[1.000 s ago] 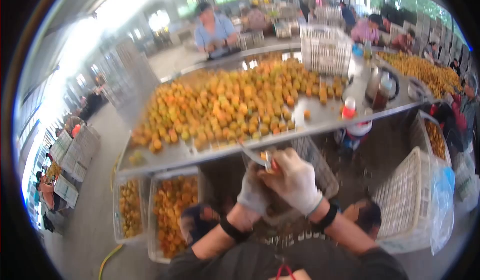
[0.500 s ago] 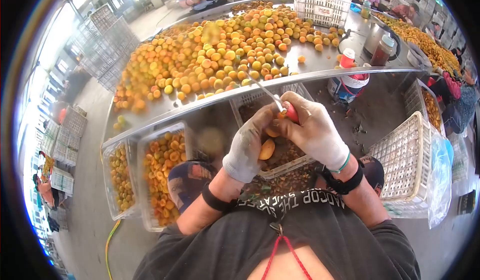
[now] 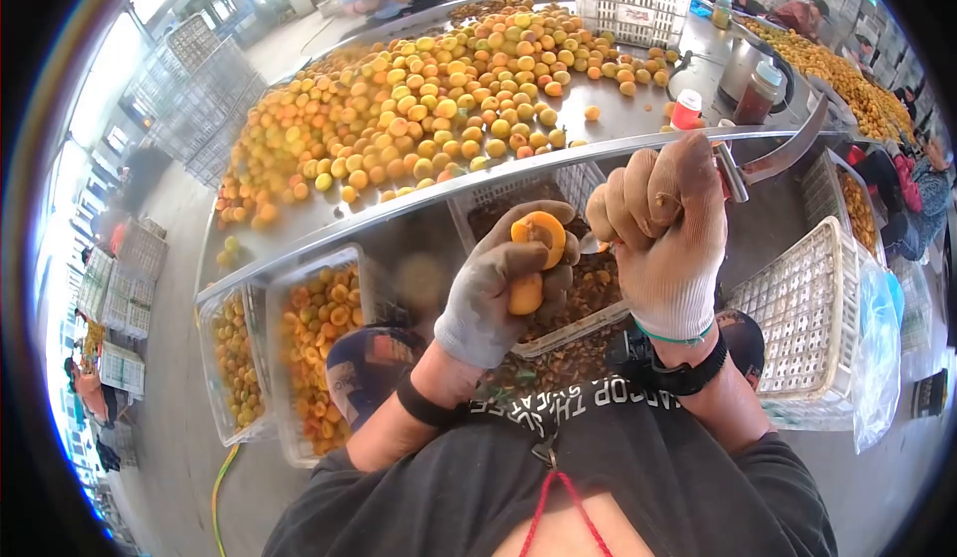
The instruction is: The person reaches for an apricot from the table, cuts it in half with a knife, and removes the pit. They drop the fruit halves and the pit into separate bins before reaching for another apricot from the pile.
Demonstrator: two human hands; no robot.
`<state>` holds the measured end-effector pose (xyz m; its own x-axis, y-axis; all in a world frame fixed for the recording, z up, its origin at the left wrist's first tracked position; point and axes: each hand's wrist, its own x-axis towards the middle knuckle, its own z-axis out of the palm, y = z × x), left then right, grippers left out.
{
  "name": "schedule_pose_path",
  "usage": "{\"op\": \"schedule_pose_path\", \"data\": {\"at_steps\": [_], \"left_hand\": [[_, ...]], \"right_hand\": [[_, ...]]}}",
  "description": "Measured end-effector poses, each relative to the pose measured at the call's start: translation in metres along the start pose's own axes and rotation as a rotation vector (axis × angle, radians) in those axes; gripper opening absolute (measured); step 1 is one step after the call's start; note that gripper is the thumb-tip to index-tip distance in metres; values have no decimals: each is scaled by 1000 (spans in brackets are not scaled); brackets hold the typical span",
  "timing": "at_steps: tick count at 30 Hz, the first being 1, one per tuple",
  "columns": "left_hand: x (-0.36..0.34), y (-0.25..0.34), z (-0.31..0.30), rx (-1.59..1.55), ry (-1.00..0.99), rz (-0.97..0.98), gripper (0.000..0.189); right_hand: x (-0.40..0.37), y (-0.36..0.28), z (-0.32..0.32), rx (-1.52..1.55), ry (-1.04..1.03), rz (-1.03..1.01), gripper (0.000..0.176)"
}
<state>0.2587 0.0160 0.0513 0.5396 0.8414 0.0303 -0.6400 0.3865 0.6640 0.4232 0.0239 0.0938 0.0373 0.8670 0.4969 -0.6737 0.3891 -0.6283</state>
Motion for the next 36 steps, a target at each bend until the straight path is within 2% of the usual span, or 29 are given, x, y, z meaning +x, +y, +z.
{"op": "schedule_pose_path", "data": {"at_steps": [1, 3, 6, 12, 13, 15, 16, 17, 18, 19, 21, 23, 24, 25, 27, 29, 30, 31, 33, 36], "left_hand": [[0, -1, 3, 1, -4, 0, 42], [-2, -4, 15, 63, 165, -19, 42], [-3, -5, 22, 97, 198, -12, 40], [-5, -4, 10, 187, 129, -35, 37], [-5, -6, 16, 189, 126, -30, 37], [-5, -7, 39, 142, 340, 29, 36], [-8, -17, 31, 275, 332, 104, 35], [-10, -27, 18, 419, 338, 210, 34], [-7, -31, 17, 276, 341, 169, 34], [-1, -25, 11, 128, 323, 106, 34], [-10, -13, 15, 200, 192, 90, 33], [-7, -21, 15, 135, 214, 92, 33], [-5, -23, 14, 75, 264, 102, 34], [-4, -24, 11, 79, 255, 99, 34], [-8, -24, 8, 150, 219, 161, 35], [-13, -14, 17, 196, 216, 140, 35], [-16, -13, 21, 246, 207, 123, 36], [-17, -18, 18, 232, 218, 114, 36], [-7, -25, 7, 290, 117, 277, 36], [0, -32, 3, 330, 99, 326, 36]], "right_hand": [[2, 2, 2, -2, 0, -3, 48], [5, 6, 5, 48, 1, -27, 49], [8, 15, 1, 25, -37, -53, 49], [0, 18, 1, -131, -96, -168, 47], [-11, 21, -9, -295, -43, -169, 47], [-21, 31, -24, -587, 19, -221, 48], [-14, 38, -17, -699, 24, -279, 48], [-14, 40, 2, -252, 161, -168, 46], [-1, 34, 1, 77, -68, -59, 47], [7, 30, 2, 201, -121, 3, 48], [4, 25, 12, 78, 69, 6, 50], [0, 35, 16, 41, 80, -28, 51], [-11, 61, -6, -110, 59, -120, 50], [-9, 64, -8, -440, -66, -304, 50], [-11, 48, 17, -263, -114, -194, 50], [-2, 36, 22, 71, 133, 58, 52], [2, 28, 21, 128, 138, 122, 52], [4, 25, 22, 162, 157, 135, 52], [9, 26, 20, 264, 229, 174, 53], [10, 31, 13, 319, 298, 218, 53]]}}
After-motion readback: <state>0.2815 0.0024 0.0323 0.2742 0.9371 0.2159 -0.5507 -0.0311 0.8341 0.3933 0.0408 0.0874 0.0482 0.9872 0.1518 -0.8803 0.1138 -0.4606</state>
